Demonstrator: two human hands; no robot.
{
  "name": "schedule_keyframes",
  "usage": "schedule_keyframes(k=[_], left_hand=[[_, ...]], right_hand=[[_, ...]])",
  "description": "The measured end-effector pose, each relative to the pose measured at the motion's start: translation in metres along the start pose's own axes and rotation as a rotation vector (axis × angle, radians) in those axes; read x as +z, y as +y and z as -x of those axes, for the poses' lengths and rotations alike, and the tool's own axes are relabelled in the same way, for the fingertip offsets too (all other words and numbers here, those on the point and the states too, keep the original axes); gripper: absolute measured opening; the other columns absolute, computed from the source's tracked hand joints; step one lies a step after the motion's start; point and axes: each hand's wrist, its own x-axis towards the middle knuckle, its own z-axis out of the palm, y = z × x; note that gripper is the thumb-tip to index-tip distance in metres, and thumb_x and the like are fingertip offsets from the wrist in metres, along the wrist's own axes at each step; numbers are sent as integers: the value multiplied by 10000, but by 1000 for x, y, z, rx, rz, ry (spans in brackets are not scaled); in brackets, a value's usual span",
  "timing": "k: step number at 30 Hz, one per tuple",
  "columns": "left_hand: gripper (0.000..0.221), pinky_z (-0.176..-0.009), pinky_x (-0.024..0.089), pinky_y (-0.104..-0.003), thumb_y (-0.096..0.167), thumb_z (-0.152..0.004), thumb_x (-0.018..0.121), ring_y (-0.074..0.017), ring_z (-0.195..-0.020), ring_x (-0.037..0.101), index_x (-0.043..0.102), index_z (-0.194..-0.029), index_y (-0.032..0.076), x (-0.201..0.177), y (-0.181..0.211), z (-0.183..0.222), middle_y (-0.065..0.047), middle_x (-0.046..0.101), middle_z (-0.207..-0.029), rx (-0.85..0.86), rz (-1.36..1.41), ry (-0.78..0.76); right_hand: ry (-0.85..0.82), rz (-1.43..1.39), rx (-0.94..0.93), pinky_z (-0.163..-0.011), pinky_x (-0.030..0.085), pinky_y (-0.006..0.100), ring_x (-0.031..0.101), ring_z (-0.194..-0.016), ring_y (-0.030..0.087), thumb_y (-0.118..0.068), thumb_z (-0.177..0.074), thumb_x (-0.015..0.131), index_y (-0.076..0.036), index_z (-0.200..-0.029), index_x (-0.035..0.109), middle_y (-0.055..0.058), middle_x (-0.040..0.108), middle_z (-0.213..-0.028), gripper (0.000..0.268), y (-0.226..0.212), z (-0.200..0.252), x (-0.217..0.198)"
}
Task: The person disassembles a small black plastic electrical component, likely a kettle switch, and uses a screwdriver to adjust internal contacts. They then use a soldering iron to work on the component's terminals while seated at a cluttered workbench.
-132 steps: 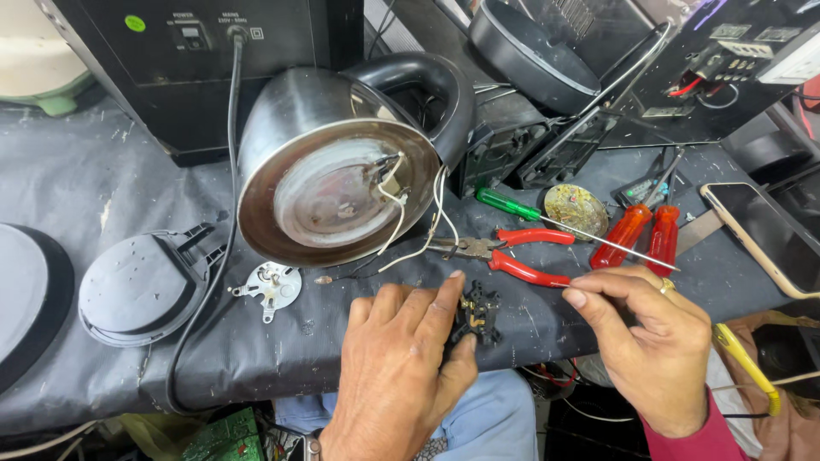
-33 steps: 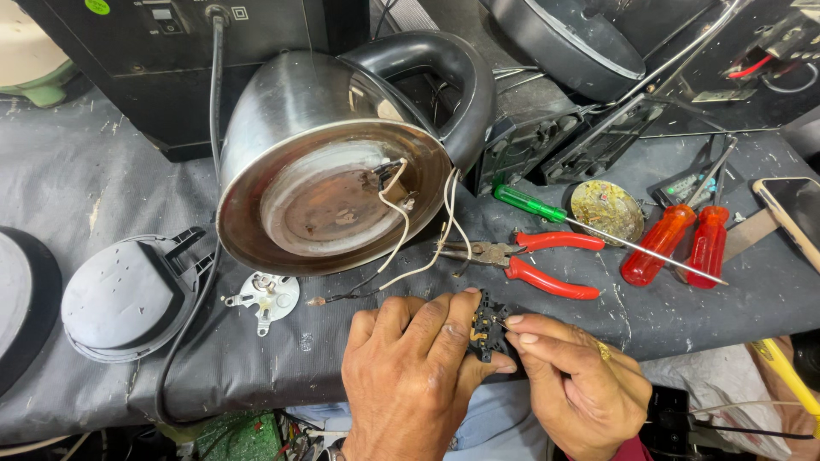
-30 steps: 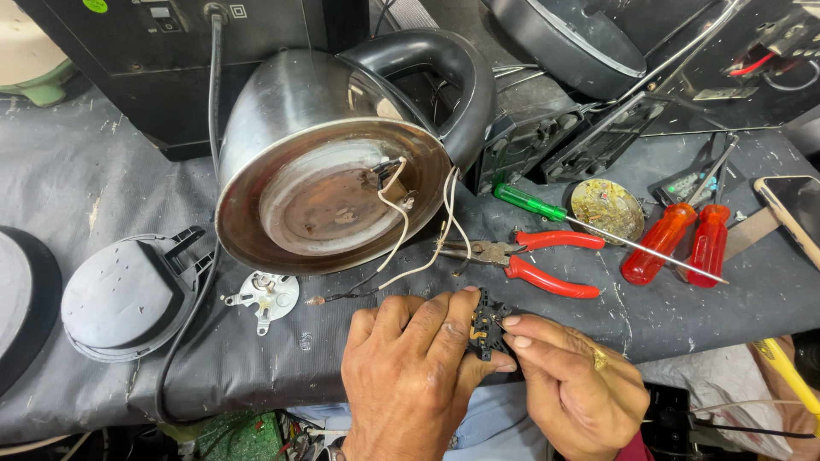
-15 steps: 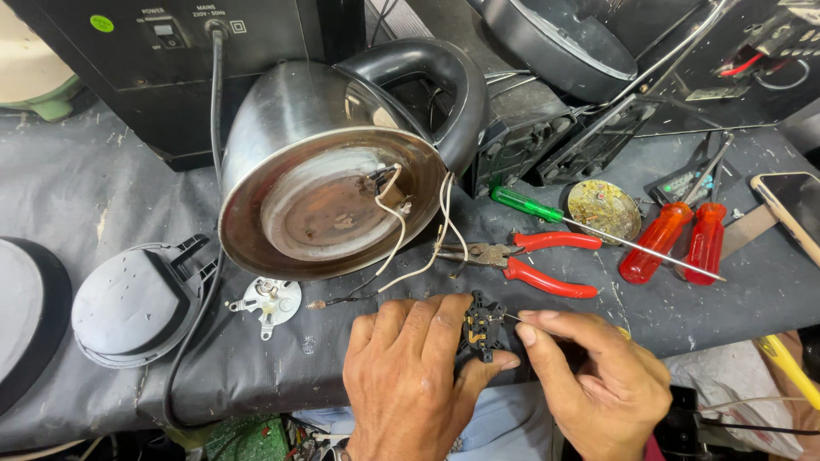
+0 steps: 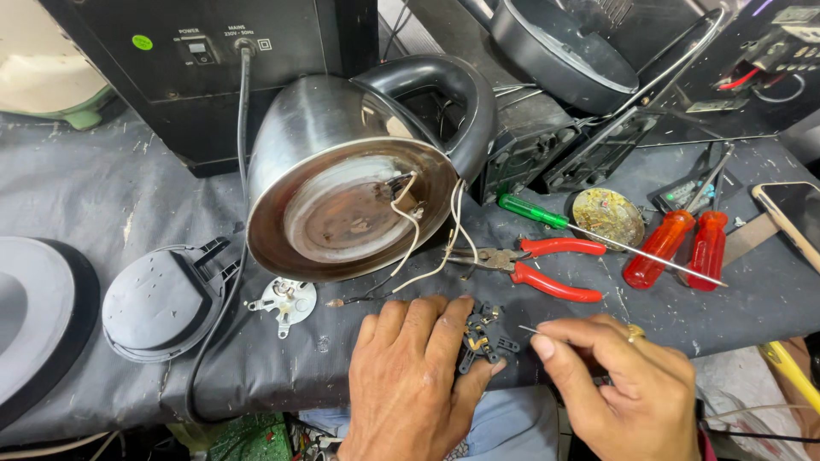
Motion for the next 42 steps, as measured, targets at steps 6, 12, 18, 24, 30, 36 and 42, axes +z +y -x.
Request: schedule_keyframes(k=[6,12,18,24,30,36,42], left_hand=[[520,-786,446,-397,306,-777,831,-250,-955,642,689,-1202,41,11,2,6,-83,703,-1124,69,-55,219],[508,-812,445,-403,283,-765,813,-259,-967,649,689,-1194,41,14,-1,13,-79,705,-1133,48,-53,248],[494,-817,441,-397,283,-784,793,-254,-964,643,688,-1193,26,15,-5,16,-91,702,-1133,47,-37,254],[490,-817,443,-390,292,-790,780,-250,-953,645,695,-1191,23,15,-8,17,-94,705,-1118,36,-35,247],[455,-818,449,-381,295,-822,767,-239,-945,653,702,-1183,27,17,-11,16,-91,708,-1116,51,-35,262],[441,-809,446,-382,277,-821,770,-229,-947,655,702,-1180,31,18,-11,15,-80,709,-1113,54,-31,265],[469,-804,444,-390,288,-784,785,-241,-941,650,702,-1171,35,18,-11,16,-84,708,-1107,44,-30,245]], right_hand=[[-70,-21,-182,-630,569,263,749,-692,158,4,-801,759,-13,-958,732,79,752,-835,160,2,-2,13],[-65,64,-239,-585,551,271,726,-642,164,27,-770,768,-6,-970,729,85,742,-821,206,-8,-2,20],[-63,107,-273,-569,534,283,702,-619,173,47,-757,769,0,-974,724,89,717,-788,227,-8,-2,26],[-67,150,-332,-568,522,292,678,-614,191,82,-740,765,12,-982,717,100,687,-755,257,-4,1,30],[-31,109,-299,-568,519,285,680,-622,178,95,-736,768,-1,-980,711,100,680,-754,268,0,4,34],[-42,139,-345,-572,523,298,677,-624,196,101,-741,765,5,-994,709,105,672,-744,276,1,2,35],[-175,183,-504,-599,546,348,677,-674,251,94,-699,747,18,-1039,706,109,656,-771,351,7,-5,24]])
